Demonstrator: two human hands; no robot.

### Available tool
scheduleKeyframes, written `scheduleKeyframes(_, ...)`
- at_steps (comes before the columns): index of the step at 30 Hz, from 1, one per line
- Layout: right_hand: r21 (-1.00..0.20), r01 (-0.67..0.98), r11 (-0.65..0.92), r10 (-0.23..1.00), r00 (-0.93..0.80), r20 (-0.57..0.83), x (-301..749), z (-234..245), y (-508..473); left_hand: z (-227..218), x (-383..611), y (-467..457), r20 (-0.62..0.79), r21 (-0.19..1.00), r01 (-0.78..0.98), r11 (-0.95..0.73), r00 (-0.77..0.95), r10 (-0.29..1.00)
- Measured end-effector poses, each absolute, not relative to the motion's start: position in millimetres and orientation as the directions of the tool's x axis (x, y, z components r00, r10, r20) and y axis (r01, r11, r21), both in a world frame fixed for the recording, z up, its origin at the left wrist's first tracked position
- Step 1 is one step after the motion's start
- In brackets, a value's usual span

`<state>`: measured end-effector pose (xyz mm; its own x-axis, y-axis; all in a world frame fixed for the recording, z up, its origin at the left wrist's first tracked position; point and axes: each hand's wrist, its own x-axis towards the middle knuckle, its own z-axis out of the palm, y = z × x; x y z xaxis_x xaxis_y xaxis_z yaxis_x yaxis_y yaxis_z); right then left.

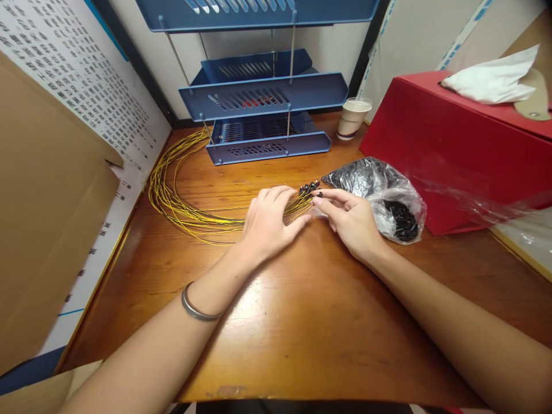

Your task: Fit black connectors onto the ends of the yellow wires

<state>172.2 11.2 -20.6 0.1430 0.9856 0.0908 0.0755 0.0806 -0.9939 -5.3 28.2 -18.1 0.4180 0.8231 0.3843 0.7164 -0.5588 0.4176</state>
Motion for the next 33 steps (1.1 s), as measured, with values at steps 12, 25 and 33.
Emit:
scheduleKeyframes(12, -0.989, 0.126, 0.080, 0.968, 0.226, 0.107, 168.3, -16.1, 10.0, -18.9, -6.0, 30.7, 0.289, 0.359, 0.769, -0.529, 0.447, 0.846)
scheduleKeyframes(25, -0.954, 0.266, 0.138, 0.930, 0.297, 0.217, 176.0, -25.8, 19.5, -19.2, -6.5, 29.1, 0.329, 0.352, 0.783, -0.513, 0.410, 0.851)
scheduleKeyframes(33, -0.965, 0.229, 0.125, 0.944, 0.273, 0.187, 175.9, -25.0, 18.7, -17.1, -6.8, 27.8, 0.353, 0.367, 0.752, -0.547, 0.432, 0.830)
